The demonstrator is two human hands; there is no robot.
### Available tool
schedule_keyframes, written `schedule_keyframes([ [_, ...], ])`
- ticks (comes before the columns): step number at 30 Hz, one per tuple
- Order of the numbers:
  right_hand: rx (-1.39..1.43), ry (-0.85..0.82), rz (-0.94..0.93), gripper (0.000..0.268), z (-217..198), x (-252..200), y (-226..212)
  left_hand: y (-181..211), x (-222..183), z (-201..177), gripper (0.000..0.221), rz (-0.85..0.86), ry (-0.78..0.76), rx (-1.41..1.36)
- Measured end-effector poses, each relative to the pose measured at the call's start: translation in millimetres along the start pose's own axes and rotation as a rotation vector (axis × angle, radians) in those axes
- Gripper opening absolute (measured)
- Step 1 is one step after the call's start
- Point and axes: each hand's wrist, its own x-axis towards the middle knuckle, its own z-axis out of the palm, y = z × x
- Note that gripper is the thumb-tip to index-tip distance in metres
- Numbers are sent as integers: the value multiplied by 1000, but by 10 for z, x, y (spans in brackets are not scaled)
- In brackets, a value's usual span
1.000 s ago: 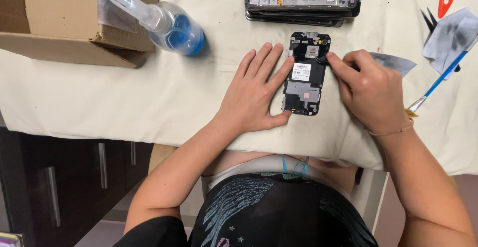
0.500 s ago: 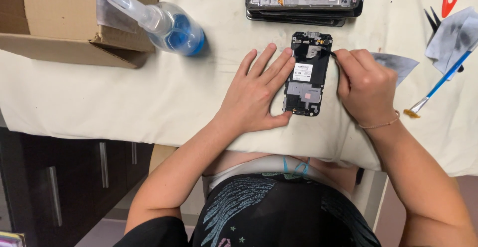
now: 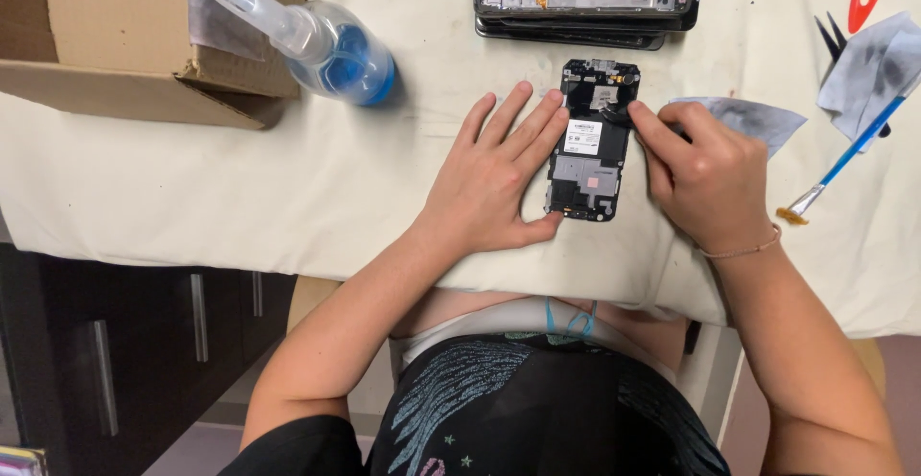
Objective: Cleaning internal components of disassembled mobile phones using a brush and a cloth.
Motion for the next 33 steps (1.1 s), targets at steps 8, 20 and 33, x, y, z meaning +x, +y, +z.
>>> schedule_keyframes([
  [8,-142,6,-5,25,19,7,-88,-6,-2,-6,97,10,11,-24],
  [20,9,221,139,20,-162,-158,-68,-13,11,14,101,13,28,-5],
  [33,-31,-338,1177,49,-560,-692,399,-2,-13,35,96,57,68,-48],
])
